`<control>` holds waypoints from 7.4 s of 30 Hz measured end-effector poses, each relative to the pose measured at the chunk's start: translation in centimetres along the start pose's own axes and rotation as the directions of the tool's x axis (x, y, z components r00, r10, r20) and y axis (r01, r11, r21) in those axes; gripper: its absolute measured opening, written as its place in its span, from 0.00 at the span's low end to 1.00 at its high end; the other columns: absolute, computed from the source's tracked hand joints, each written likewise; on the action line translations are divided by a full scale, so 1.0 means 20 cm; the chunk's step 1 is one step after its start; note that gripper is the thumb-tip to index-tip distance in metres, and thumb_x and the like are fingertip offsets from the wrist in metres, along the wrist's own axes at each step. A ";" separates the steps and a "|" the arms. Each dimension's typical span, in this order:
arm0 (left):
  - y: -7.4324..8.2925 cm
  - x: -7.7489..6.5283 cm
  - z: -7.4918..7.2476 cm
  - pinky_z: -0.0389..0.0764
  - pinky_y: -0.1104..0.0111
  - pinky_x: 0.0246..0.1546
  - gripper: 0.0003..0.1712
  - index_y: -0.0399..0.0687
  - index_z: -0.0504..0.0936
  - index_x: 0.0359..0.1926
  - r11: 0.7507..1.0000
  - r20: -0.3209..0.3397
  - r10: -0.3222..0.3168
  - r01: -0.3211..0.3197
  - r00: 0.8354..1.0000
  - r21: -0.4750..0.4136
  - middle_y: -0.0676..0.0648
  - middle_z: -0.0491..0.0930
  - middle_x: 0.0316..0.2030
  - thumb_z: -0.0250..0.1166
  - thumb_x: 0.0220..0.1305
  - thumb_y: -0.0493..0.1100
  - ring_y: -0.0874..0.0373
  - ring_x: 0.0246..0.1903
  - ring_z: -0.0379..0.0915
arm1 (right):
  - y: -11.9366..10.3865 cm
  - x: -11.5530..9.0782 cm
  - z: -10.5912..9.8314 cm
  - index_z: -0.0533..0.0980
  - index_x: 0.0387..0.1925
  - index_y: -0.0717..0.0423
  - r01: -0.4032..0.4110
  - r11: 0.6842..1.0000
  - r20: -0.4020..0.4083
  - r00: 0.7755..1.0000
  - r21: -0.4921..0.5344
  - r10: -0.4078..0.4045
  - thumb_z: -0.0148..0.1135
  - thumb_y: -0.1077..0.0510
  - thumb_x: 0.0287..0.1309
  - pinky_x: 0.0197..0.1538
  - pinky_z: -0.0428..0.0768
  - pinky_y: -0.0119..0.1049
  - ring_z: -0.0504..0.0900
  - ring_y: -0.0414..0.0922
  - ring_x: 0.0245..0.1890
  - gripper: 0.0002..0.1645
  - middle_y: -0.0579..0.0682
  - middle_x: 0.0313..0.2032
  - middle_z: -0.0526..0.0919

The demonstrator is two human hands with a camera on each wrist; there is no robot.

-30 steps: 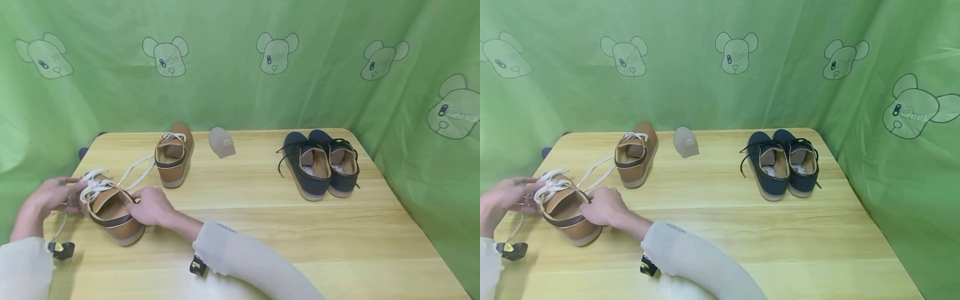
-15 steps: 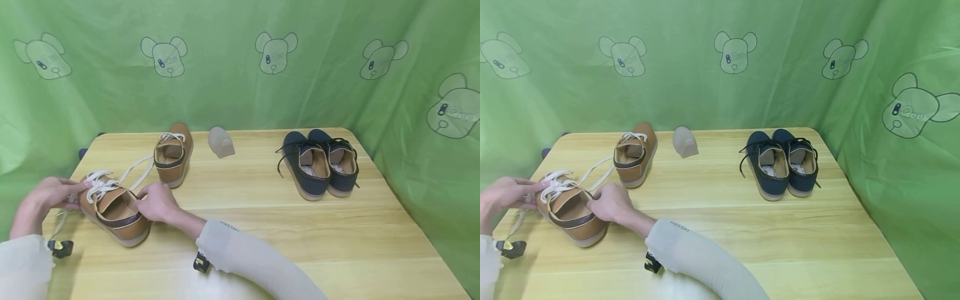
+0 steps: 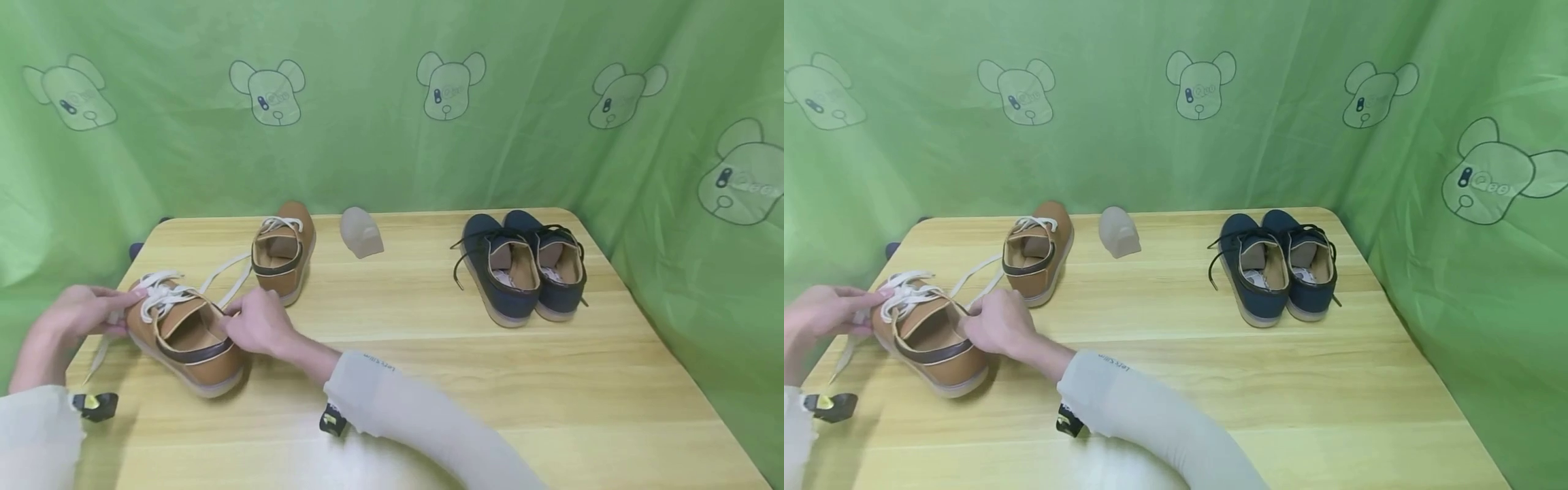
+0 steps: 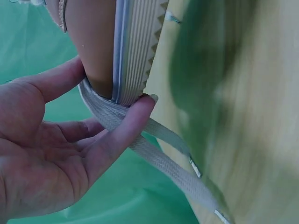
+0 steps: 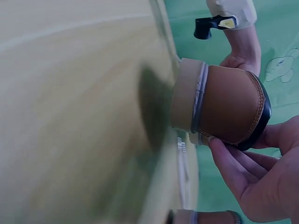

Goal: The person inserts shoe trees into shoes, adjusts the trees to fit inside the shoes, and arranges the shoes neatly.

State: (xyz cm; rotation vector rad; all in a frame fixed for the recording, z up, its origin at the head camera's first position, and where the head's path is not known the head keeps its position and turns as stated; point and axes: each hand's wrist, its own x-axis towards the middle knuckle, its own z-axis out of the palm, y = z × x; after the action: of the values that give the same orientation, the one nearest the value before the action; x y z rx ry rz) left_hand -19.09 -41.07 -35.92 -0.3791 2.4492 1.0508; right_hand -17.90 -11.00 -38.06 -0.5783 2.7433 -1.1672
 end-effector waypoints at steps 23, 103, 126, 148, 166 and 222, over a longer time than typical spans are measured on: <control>0.56 -0.12 0.16 0.67 0.44 0.69 0.48 0.41 0.58 0.77 0.947 -0.361 0.233 -0.295 0.903 -0.128 0.49 0.80 0.52 0.54 0.71 0.68 0.76 0.33 0.80 | 0.07 0.01 -0.64 0.86 0.46 0.62 -0.036 0.932 0.044 0.999 0.359 0.021 0.64 0.64 0.65 0.28 0.88 0.36 0.87 0.44 0.22 0.11 0.56 0.32 0.89; 1.14 0.21 1.20 0.57 0.48 0.77 0.37 0.44 0.59 0.78 0.854 0.161 0.505 -0.464 0.848 -0.235 0.37 0.62 0.75 0.54 0.77 0.57 0.42 0.76 0.55 | 0.82 -0.33 -0.97 0.50 0.79 0.61 -0.379 0.900 0.376 0.883 0.217 0.281 0.62 0.65 0.56 0.34 0.88 0.53 0.84 0.49 0.19 0.52 0.62 0.24 0.85; 1.09 0.04 1.25 0.72 0.50 0.68 0.42 0.54 0.70 0.72 0.777 0.098 0.625 -0.629 0.774 0.009 0.42 0.75 0.67 0.76 0.58 0.49 0.44 0.67 0.70 | 0.83 -0.32 -0.97 0.53 0.78 0.59 -0.365 0.907 0.387 0.883 0.211 0.265 0.62 0.66 0.57 0.31 0.88 0.52 0.84 0.50 0.19 0.49 0.62 0.25 0.85; 1.00 0.11 1.24 0.76 0.50 0.65 0.28 0.65 0.84 0.57 0.770 -0.006 0.634 -0.631 0.774 -0.094 0.51 0.82 0.61 0.72 0.57 0.66 0.48 0.64 0.75 | 0.85 -0.32 -0.97 0.50 0.79 0.63 -0.321 0.927 0.405 0.887 0.195 0.222 0.60 0.65 0.58 0.32 0.88 0.54 0.83 0.48 0.17 0.50 0.60 0.23 0.84; 0.97 0.12 1.13 0.74 0.51 0.66 0.32 0.64 0.83 0.58 0.800 0.073 0.599 -0.597 0.797 -0.058 0.52 0.82 0.60 0.73 0.55 0.68 0.51 0.64 0.75 | 0.84 -0.31 -0.92 0.51 0.78 0.65 -0.297 0.920 0.407 0.896 0.258 0.175 0.61 0.63 0.59 0.31 0.88 0.47 0.84 0.48 0.18 0.49 0.59 0.24 0.85; 0.94 0.19 1.11 0.68 0.51 0.71 0.41 0.62 0.79 0.65 0.817 0.146 0.576 -0.575 0.805 -0.052 0.52 0.77 0.66 0.71 0.54 0.72 0.51 0.68 0.70 | 0.87 0.27 -0.86 0.77 0.62 0.54 -0.241 0.957 -0.208 0.940 0.159 0.271 0.73 0.45 0.57 0.61 0.80 0.48 0.79 0.54 0.59 0.34 0.60 0.59 0.81</control>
State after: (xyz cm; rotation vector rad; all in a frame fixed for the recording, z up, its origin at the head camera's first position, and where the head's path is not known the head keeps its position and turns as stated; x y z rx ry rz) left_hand -23.68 -12.42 -39.93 0.4764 2.4663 1.2586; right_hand -32.25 9.55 -38.16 -0.0683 2.7836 -1.4087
